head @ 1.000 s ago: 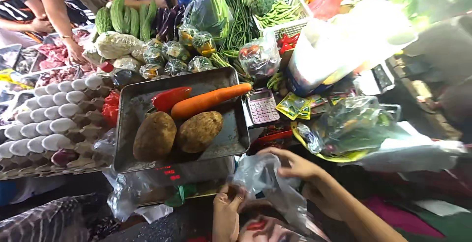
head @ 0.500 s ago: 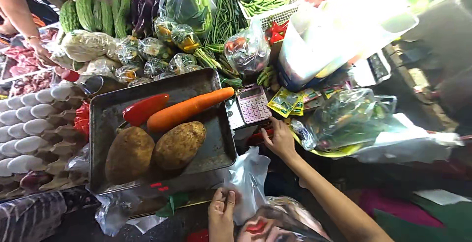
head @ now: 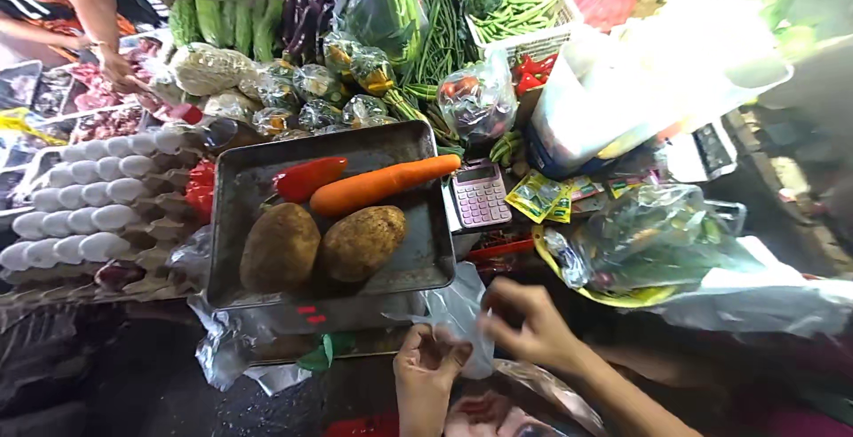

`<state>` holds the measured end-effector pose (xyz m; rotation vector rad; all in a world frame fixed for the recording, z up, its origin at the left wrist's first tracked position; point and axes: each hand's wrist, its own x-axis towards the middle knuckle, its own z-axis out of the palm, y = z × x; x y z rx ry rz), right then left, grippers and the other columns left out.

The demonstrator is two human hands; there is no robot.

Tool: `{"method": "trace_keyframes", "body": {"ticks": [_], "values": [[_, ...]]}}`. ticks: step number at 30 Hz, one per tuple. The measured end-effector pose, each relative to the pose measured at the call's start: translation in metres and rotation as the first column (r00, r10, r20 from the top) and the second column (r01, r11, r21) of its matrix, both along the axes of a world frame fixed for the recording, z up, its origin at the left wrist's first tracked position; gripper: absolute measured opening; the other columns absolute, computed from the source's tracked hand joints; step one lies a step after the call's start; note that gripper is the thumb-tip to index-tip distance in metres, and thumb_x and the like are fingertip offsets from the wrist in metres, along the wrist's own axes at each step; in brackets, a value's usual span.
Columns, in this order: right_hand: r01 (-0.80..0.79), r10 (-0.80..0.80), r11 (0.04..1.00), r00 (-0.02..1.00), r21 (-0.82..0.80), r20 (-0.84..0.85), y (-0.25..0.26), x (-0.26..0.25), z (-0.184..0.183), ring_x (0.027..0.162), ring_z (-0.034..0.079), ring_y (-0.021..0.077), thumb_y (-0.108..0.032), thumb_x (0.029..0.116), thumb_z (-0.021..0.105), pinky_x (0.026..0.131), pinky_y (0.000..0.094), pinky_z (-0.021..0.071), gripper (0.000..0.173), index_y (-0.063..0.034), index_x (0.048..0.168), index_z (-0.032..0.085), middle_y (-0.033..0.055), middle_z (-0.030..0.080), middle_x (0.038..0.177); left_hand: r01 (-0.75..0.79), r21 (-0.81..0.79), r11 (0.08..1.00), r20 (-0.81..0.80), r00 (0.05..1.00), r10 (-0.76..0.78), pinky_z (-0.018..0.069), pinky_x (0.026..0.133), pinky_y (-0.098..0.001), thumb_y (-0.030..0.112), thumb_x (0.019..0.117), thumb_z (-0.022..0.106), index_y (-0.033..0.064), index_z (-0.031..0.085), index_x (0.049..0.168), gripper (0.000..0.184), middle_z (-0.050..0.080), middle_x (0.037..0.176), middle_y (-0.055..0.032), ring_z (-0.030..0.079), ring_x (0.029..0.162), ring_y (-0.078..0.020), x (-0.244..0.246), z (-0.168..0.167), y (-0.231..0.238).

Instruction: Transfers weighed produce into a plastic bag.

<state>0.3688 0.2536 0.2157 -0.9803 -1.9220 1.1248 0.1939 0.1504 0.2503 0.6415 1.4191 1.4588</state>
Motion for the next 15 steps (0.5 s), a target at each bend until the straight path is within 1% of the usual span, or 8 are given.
{"method": "trace_keyframes", "body": {"ticks": [3,6,7,9,11,12,14,15], "values": [[-0.219,0.169,0.952,0.959,-0.213,-0.228,-0.027,-0.029,0.034,0.083,0.072,0.0075,-0.027,0.1005,0.067,0.076,0.0275,0.0632,0.023,-0.0036,0.104,0.07,0.0019,0.073,0.092,-0.066,0.063,0.996,-0.186,0.979,0.077,0.0621,0.071,-0.0246,-0.009,0.0671,0.084,0.0055,0.064,0.1,0.041,0.07,0.086,0.0023,0.069,0.076,-0.0057,-0.003,0.011,-0.004],[-0.419,0.111,0.775,0.827,-0.473,-0.551,-0.004,-0.034,0.067,0.074,0.064,0.0007,-0.029,0.1089,0.05,0.068,0.0207,0.0565,0.02,-0.0176,0.106,0.067,-0.0075,0.067,0.085,-0.128,0.291,0.948,-0.12,0.978,0.168,0.056,0.073,-0.0187,-0.001,0.0718,0.08,0.0234,0.066,0.095,0.036,0.066,0.09,0.0113,0.064,0.083,-0.0001,-0.055,0.014,-0.032],[-0.512,0.141,0.716,0.771,-0.474,-0.621,0.008,-0.034,0.082,0.068,0.058,-0.0033,-0.035,0.1085,0.049,0.061,0.016,0.0512,0.023,-0.0216,0.104,0.068,-0.0113,0.062,0.08,-0.127,0.386,0.914,-0.035,0.988,0.152,0.0543,0.077,-0.0182,0.011,0.0794,0.082,0.0281,0.074,0.092,0.022,0.069,0.095,0.0131,0.064,0.089,0.0002,-0.081,0.013,-0.047],[-0.622,0.324,0.722,0.692,-0.304,-0.645,0.034,-0.044,0.115,0.066,0.055,-0.0058,-0.034,0.1077,0.051,0.06,0.0126,0.0472,0.024,-0.0197,0.101,0.069,-0.013,0.06,0.078,-0.05,0.433,0.9,-0.208,0.966,0.154,0.0516,0.084,-0.0173,0.032,0.0909,0.075,0.0309,0.078,0.087,0.005,0.068,0.112,0.0148,0.062,0.1,0.0001,-0.134,0.014,-0.085],[-0.581,0.54,0.814,0.744,0.019,-0.393,0.061,-0.07,0.145,0.079,0.061,-0.0054,-0.029,0.1048,0.059,0.072,0.0135,0.0526,0.015,-0.0167,0.106,0.068,-0.0114,0.067,0.09,-0.187,0.303,0.935,-0.52,0.789,0.326,0.0585,0.076,-0.0182,0.012,0.0903,0.073,0.0186,0.079,0.091,0.009,0.067,0.125,0.0041,0.067,0.095,-0.0018,-0.16,0.027,-0.123],[-0.555,0.584,0.81,0.795,0.191,-0.165,0.073,-0.09,0.157,0.096,0.066,0.0001,-0.033,0.0986,0.069,0.087,0.0219,0.0568,0.022,-0.0145,0.111,0.068,-0.0078,0.071,0.103,-0.308,0.232,0.923,-0.639,0.667,0.384,0.0604,0.076,-0.0211,-0.002,0.0849,0.07,0.0059,0.078,0.099,0.018,0.064,0.132,-0.0075,0.068,0.097,-0.0055,-0.164,0.035,-0.138],[-0.578,0.477,0.696,0.816,0.427,0.327,0.092,-0.139,0.17,0.127,0.057,0.019,-0.057,0.0823,0.078,0.108,0.0448,0.0483,0.065,-0.0141,0.13,0.064,0.0029,0.064,0.132,-0.518,0.076,0.852,-0.801,0.477,0.361,0.0579,0.083,-0.0301,-0.009,0.0809,0.063,-0.0072,0.064,0.128,0.047,0.051,0.146,-0.0244,0.064,0.11,-0.0171,-0.167,0.048,-0.159],[-0.606,0.37,0.634,0.783,0.48,0.5,0.099,-0.167,0.171,0.134,0.052,0.0285,-0.066,0.0737,0.078,0.109,0.0542,0.0439,0.084,-0.0166,0.139,0.059,0.008,0.058,0.142,-0.593,0.038,0.804,-0.835,0.423,0.352,0.056,0.075,-0.0326,-0.01,0.0802,0.06,-0.0083,0.051,0.144,0.064,0.044,0.148,-0.0308,0.063,0.101,-0.0205,-0.167,0.05,-0.164]]}}
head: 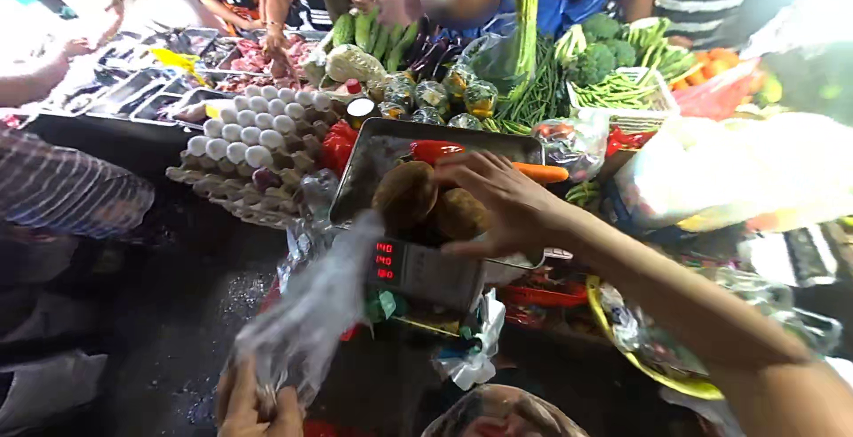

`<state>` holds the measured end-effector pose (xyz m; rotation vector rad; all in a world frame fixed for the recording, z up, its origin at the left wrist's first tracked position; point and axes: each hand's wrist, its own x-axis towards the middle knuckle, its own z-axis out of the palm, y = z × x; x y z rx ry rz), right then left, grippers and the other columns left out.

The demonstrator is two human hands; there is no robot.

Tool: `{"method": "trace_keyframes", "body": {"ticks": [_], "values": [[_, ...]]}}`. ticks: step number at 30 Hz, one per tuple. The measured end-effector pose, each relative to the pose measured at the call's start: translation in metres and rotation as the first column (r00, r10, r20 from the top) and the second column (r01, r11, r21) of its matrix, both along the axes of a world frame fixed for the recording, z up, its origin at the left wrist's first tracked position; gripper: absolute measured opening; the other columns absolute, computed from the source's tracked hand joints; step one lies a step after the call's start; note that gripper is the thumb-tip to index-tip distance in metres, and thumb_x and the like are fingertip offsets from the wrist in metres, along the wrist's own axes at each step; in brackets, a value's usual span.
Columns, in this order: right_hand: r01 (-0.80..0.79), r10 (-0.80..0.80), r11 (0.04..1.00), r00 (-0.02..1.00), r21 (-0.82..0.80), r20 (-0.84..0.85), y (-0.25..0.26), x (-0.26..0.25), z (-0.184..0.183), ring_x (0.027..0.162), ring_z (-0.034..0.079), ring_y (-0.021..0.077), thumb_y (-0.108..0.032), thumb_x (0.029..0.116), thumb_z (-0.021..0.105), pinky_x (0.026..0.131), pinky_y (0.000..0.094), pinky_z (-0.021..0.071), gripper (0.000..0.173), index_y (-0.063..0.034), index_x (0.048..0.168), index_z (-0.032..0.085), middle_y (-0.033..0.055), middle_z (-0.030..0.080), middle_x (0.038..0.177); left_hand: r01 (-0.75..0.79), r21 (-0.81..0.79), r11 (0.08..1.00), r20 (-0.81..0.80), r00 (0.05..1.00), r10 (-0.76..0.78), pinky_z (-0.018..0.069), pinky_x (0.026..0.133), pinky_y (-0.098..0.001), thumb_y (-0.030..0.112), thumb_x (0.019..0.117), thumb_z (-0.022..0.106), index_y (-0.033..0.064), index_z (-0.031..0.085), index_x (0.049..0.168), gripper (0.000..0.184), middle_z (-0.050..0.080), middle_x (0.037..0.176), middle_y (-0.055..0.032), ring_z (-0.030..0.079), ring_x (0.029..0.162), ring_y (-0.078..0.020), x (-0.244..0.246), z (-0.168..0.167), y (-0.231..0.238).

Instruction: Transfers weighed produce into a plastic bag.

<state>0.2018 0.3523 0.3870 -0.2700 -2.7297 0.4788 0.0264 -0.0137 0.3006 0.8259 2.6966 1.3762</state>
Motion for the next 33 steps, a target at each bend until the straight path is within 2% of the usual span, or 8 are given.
{"method": "trace_keyframes", "body": {"ticks": [3,7,14,18,24,28,30,33], "values": [[-0.034,-0.03,0.98,0.95,0.196,0.312,0.014,-0.066,0.003,0.146,0.038,0.0357,-0.073,0.061,0.082,0.116,0.065,0.0273,0.115,-0.0244,0.157,0.041,0.0124,0.043,0.158,-0.147,-0.09,0.985,-0.08,0.987,0.14,0.0547,0.087,-0.0433,-0.005,0.0779,0.06,-0.0037,0.024,0.16,0.09,0.032,0.155,-0.0367,0.059,0.116,-0.0365,0.007,0.003,-0.005],[-0.113,0.062,0.991,0.879,0.079,0.472,0.029,-0.095,0.03,0.143,0.04,0.0372,-0.079,0.0586,0.082,0.11,0.0679,0.0329,0.12,-0.0237,0.157,0.041,0.0113,0.044,0.157,-0.145,-0.099,0.985,-0.19,0.974,0.124,0.0451,0.104,-0.0603,-0.003,0.0774,0.065,-0.0122,0.024,0.156,0.09,0.033,0.152,-0.0435,0.048,0.13,-0.0577,0.016,0.005,-0.001],[-0.202,-0.02,0.913,0.846,0.355,0.533,0.012,-0.112,0.017,0.128,0.053,0.038,-0.059,0.0568,0.091,0.106,0.0678,0.0323,0.106,-0.0208,0.148,0.053,0.0133,0.059,0.137,0.181,-0.078,0.98,-0.218,0.957,-0.194,0.058,0.078,-0.0393,0.0,0.07,0.064,-0.0026,0.04,0.155,0.088,0.047,0.15,-0.0309,0.068,0.108,-0.0326,0.011,0.003,0.014],[-0.217,0.002,0.909,0.856,0.357,0.517,0.014,-0.116,0.014,0.121,0.056,0.0378,-0.061,0.0543,0.092,0.104,0.0634,0.0356,0.101,-0.0168,0.139,0.059,0.0158,0.061,0.129,0.155,-0.144,0.977,-0.171,0.969,-0.178,0.0596,0.078,-0.0492,-0.009,0.0719,0.067,-0.0006,0.036,0.157,0.091,0.042,0.154,-0.0297,0.07,0.104,-0.0389,0.001,0.01,0.034],[-0.051,0.069,0.991,0.987,-0.127,0.143,0.026,-0.104,0.001,0.105,0.067,0.0279,-0.061,0.0581,0.089,0.091,0.0544,0.0546,0.092,-0.0103,0.13,0.064,0.0129,0.069,0.116,0.204,-0.135,0.97,-0.096,0.971,-0.217,0.0566,0.067,-0.0394,-0.008,0.0722,0.065,0.0048,0.033,0.16,0.094,0.043,0.155,-0.0263,0.068,0.085,-0.026,-0.002,0.016,0.054],[-0.132,0.08,0.423,0.991,-0.896,-0.109,-0.049,-0.107,0.011,0.102,0.071,0.0183,-0.019,0.087,0.077,0.089,0.0389,0.0615,0.057,-0.008,0.138,0.056,0.0097,0.071,0.116,0.22,0.024,0.975,-0.043,0.975,-0.219,0.0572,0.077,-0.0377,0.001,0.0745,0.066,0.0025,0.02,0.163,0.1,0.042,0.154,-0.0281,0.067,0.101,-0.0248,0.002,0.022,0.062],[-0.103,0.129,0.117,0.988,-0.988,-0.088,-0.095,-0.122,-0.004,0.096,0.071,0.02,-0.031,0.0976,0.066,0.083,0.0411,0.0617,0.043,-0.0091,0.134,0.06,0.0105,0.072,0.11,0.271,0.211,0.939,0.009,0.96,-0.279,0.0589,0.076,-0.0294,0.007,0.0744,0.069,0.0038,0.009,0.164,0.108,0.04,0.156,-0.0239,0.067,0.102,-0.0136,0.004,0.034,0.06],[0.045,0.224,0.115,0.972,-0.992,0.07,-0.147,-0.144,-0.044,0.096,0.07,0.0178,-0.032,0.098,0.069,0.087,0.0394,0.059,0.045,-0.0029,0.131,0.061,0.0123,0.071,0.109,0.358,0.437,0.825,0.037,0.91,-0.414,0.0574,0.066,-0.0204,0.002,0.0762,0.069,0.0026,0.004,0.163,0.108,0.046,0.151,-0.013,0.065,0.089,-0.0022,0.001,0.07,0.05]]}}
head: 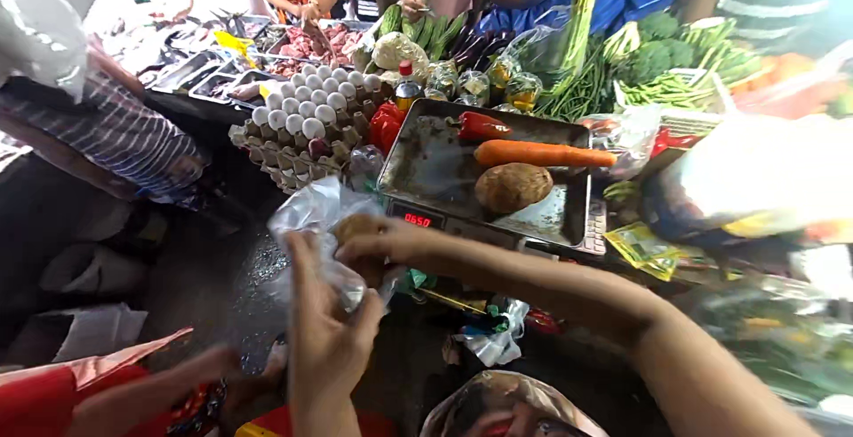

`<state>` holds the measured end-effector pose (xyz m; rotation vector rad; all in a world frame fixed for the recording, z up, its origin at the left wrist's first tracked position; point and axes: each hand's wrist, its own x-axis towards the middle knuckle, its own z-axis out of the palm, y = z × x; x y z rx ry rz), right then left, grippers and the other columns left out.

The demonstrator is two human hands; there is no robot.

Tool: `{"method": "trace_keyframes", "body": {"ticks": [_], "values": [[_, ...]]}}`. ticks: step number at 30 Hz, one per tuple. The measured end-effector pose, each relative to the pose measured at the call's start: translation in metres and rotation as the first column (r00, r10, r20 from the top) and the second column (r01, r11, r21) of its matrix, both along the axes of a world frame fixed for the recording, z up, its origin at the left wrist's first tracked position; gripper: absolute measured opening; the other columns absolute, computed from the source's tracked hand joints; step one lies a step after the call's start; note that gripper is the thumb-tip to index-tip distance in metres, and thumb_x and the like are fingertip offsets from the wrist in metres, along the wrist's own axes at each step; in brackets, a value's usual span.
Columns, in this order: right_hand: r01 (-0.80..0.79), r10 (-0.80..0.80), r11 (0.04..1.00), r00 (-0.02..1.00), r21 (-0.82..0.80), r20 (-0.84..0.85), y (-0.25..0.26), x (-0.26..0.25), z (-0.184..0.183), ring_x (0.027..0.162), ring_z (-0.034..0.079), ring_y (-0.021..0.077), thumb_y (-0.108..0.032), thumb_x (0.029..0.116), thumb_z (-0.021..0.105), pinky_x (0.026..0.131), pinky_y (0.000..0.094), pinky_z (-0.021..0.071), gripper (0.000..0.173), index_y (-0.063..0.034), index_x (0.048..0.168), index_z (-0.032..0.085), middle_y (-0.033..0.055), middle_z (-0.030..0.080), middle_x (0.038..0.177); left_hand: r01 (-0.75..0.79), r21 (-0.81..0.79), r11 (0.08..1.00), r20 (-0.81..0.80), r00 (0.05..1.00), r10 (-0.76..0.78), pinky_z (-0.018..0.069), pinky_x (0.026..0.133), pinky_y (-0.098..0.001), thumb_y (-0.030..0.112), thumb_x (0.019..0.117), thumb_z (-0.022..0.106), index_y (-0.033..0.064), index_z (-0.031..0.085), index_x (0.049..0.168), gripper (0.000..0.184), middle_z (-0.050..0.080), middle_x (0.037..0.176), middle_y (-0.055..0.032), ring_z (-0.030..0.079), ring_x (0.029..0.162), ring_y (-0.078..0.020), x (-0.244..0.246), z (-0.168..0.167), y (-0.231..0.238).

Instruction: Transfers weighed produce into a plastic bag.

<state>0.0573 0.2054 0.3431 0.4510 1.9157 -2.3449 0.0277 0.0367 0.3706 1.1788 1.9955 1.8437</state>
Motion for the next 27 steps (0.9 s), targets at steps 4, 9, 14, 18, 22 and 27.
{"method": "trace_keyframes", "body": {"ticks": [4,9,14,18,22,27], "values": [[-0.071,0.115,0.882,0.991,0.466,-0.067,-0.015,0.031,-0.019,0.113,0.066,0.0273,-0.036,0.0941,0.075,0.1,0.0453,0.0519,0.055,0.005,0.129,0.062,0.0211,0.067,0.123,0.06,0.242,0.968,0.256,0.959,-0.124,0.0535,0.065,-0.0125,-0.008,0.0781,0.061,0.0044,0.011,0.163,0.099,0.053,0.146,-0.0016,0.064,0.086,0.0017,-0.014,0.025,0.0],[0.146,-0.126,-0.001,0.981,0.989,-0.145,0.078,0.125,0.034,0.125,0.057,0.0377,-0.041,0.0806,0.077,0.094,0.0615,0.0491,0.068,-0.0253,0.144,0.058,0.0141,0.059,0.138,0.2,0.304,0.932,0.271,0.919,-0.285,0.0411,0.04,-0.0115,-0.008,0.0824,0.063,0.0087,0.011,0.164,0.098,0.058,0.138,-0.0006,0.049,0.053,0.0023,-0.012,0.005,-0.015],[-0.097,-0.1,-0.055,0.991,0.994,0.091,0.158,0.161,0.026,0.112,0.062,0.0438,-0.034,0.0694,0.093,0.083,0.063,0.0551,0.09,-0.0292,0.149,0.051,0.0192,0.06,0.126,0.343,0.113,0.932,0.086,0.931,-0.353,0.0488,0.041,-0.0174,0.003,0.0856,0.066,0.0289,0.01,0.165,0.101,0.063,0.098,0.0032,0.054,0.053,-0.0021,-0.001,-0.001,-0.011],[0.216,-0.039,0.103,0.976,0.971,-0.213,0.157,0.172,0.017,0.108,0.065,0.0342,-0.052,0.0714,0.086,0.085,0.0567,0.0561,0.09,-0.0193,0.149,0.053,0.016,0.062,0.124,0.284,-0.038,0.958,-0.004,0.959,-0.284,0.0492,0.043,-0.0179,0.001,0.0791,0.063,0.0167,0.01,0.166,0.103,0.061,0.114,-0.0049,0.052,0.053,-0.0008,0.005,-0.005,0.008],[0.246,-0.1,0.759,0.959,0.602,-0.265,0.083,0.143,0.024,0.096,0.07,0.0088,-0.035,0.074,0.083,0.079,0.0329,0.063,0.065,-0.0167,0.133,0.064,-0.0009,0.072,0.113,0.319,-0.084,0.944,-0.035,0.946,-0.323,0.0471,0.044,-0.0165,0.0,0.0759,0.064,0.0172,0.016,0.165,0.103,0.049,0.143,-0.0115,0.05,0.055,0.0015,0.003,-0.012,0.026],[-0.259,0.206,0.848,0.965,0.463,0.163,0.019,0.066,-0.006,0.092,0.069,0.0322,-0.044,0.0995,0.064,0.084,0.0571,0.0547,0.051,-0.0012,0.127,0.065,0.0203,0.07,0.107,0.293,-0.13,0.947,-0.155,0.938,-0.311,0.0448,0.043,-0.0169,0.001,0.0748,0.063,0.0037,0.021,0.162,0.097,0.06,0.092,-0.0009,0.049,0.054,-0.0003,0.004,-0.013,0.018]]}}
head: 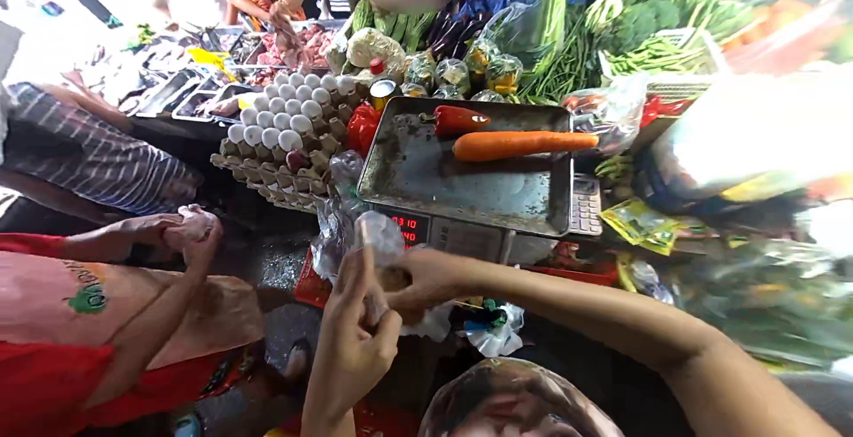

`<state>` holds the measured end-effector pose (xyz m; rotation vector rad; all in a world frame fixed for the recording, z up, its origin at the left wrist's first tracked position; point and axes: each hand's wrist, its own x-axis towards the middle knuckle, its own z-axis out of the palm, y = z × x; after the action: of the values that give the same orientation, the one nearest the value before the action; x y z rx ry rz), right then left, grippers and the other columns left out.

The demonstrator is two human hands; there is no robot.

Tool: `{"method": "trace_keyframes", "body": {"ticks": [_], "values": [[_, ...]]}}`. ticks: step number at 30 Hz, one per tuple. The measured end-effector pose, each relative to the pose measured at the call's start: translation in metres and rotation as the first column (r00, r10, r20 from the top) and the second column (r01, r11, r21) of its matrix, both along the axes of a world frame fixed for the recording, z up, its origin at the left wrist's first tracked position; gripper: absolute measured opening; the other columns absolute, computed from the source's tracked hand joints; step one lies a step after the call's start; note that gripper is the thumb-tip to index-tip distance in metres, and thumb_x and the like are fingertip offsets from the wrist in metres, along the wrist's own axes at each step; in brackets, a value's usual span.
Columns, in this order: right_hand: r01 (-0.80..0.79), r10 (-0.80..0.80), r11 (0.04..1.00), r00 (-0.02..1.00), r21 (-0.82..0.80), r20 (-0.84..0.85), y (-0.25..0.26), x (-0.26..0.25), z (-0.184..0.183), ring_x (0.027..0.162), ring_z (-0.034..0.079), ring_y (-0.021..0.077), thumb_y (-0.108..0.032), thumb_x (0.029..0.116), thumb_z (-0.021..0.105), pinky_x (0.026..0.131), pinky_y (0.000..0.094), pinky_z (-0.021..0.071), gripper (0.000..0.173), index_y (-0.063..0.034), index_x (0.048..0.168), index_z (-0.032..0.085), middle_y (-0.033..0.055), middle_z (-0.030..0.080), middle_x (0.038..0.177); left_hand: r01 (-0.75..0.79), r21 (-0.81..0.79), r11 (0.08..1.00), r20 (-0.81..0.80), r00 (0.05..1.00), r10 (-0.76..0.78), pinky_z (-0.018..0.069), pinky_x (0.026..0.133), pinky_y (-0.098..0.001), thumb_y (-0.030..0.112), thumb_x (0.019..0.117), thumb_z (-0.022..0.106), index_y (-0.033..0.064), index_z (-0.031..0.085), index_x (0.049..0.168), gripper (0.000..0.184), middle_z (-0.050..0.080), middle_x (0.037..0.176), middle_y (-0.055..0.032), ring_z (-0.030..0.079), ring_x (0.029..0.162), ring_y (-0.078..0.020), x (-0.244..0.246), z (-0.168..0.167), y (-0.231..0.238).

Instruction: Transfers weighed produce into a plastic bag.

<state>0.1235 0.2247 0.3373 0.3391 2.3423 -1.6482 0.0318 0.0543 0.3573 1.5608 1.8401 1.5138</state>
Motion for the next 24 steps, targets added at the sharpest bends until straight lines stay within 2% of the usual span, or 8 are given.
{"method": "trace_keyframes", "body": {"ticks": [2,4,7,9,12,17,20,24], "values": [[-0.002,0.011,0.996,0.995,0.093,-0.102,0.008,0.0,0.017,0.084,0.07,0.0255,-0.035,0.1051,0.058,0.08,0.0486,0.0582,0.04,0.0,0.12,0.069,0.0169,0.072,0.1,-0.046,0.006,0.999,0.07,0.996,0.045,0.047,0.04,-0.0174,0.0,0.0762,0.064,0.0039,0.016,0.163,0.1,0.058,0.085,0.003,0.049,0.048,0.0,-0.006,0.003,-0.015],[0.249,-0.128,0.914,0.926,0.32,-0.356,0.048,0.006,0.039,0.079,0.068,0.0179,-0.025,0.1033,0.061,0.074,0.0415,0.057,0.025,-0.0047,0.104,0.076,0.0089,0.072,0.089,-0.085,0.029,0.996,0.158,0.984,0.079,0.049,0.038,-0.0179,-0.004,0.0775,0.063,0.0047,0.016,0.163,0.098,0.06,0.107,-0.0006,0.049,0.047,0.0001,-0.014,0.004,-0.03],[0.48,-0.262,0.551,0.876,0.682,-0.405,0.145,-0.007,0.047,0.119,0.061,0.0392,-0.036,0.0963,0.069,0.096,0.0606,0.0514,0.048,-0.0068,0.134,0.065,0.0201,0.066,0.125,-0.122,0.071,0.99,0.234,0.967,0.102,0.0499,0.037,-0.0194,-0.006,0.0778,0.06,0.0106,0.017,0.164,0.099,0.063,0.11,0.0016,0.05,0.045,-0.0013,-0.018,-0.002,-0.044],[0.385,-0.335,0.515,0.913,0.766,-0.234,0.196,-0.021,0.039,0.132,0.05,0.048,-0.043,0.0936,0.073,0.103,0.0674,0.043,0.068,-0.0019,0.144,0.055,0.0272,0.056,0.139,-0.124,0.115,0.986,0.27,0.959,0.089,0.0489,0.037,-0.0187,-0.007,0.0776,0.06,0.0139,0.015,0.165,0.1,0.064,0.101,0.005,0.05,0.045,-0.0014,-0.013,-0.001,-0.046],[0.426,-0.277,0.55,0.905,0.718,-0.324,0.22,-0.021,0.032,0.119,0.061,0.0417,-0.043,0.0956,0.07,0.103,0.0599,0.0475,0.055,0.0034,0.125,0.064,0.0262,0.064,0.123,-0.116,0.239,0.964,0.342,0.939,0.028,0.0471,0.036,-0.0166,-0.009,0.0776,0.063,0.0142,0.016,0.164,0.101,0.061,0.125,0.0036,0.05,0.047,-0.0001,-0.009,0.004,-0.05],[0.709,-0.386,0.682,0.56,0.182,-0.733,0.136,0.053,0.068,0.099,0.068,0.012,-0.041,0.0918,0.068,0.084,0.0338,0.0605,0.059,-0.003,0.134,0.052,0.0066,0.066,0.115,-0.119,0.238,0.964,0.346,0.938,0.03,0.0542,0.055,-0.0125,-0.01,0.0788,0.068,0.0155,0.014,0.163,0.103,0.044,0.154,0.0076,0.061,0.071,0.0039,-0.006,0.025,-0.072],[0.57,-0.302,0.769,0.724,0.29,-0.621,0.044,0.094,0.022,0.077,0.066,0.0095,-0.036,0.0804,0.075,0.062,0.0334,0.0596,0.057,-0.0068,0.127,0.058,0.002,0.068,0.098,-0.239,0.232,0.943,0.359,0.922,0.146,0.0533,0.069,-0.0127,-0.008,0.0743,0.073,0.0099,0.026,0.16,0.099,0.051,0.148,0.0079,0.062,0.081,0.0041,0.004,0.03,-0.083],[0.211,-0.259,0.677,0.965,0.705,-0.04,-0.021,0.097,-0.068,0.081,0.071,0.0377,-0.042,0.0978,0.054,0.066,0.0568,0.0558,0.052,-0.0062,0.136,0.059,0.0184,0.071,0.104,-0.21,0.268,0.94,0.268,0.954,0.137,0.0567,0.071,-0.0155,0.005,0.0786,0.083,0.0155,0.037,0.153,0.088,0.058,0.137,0.006,0.065,0.085,-0.0002,-0.011,0.011,-0.116]]}}
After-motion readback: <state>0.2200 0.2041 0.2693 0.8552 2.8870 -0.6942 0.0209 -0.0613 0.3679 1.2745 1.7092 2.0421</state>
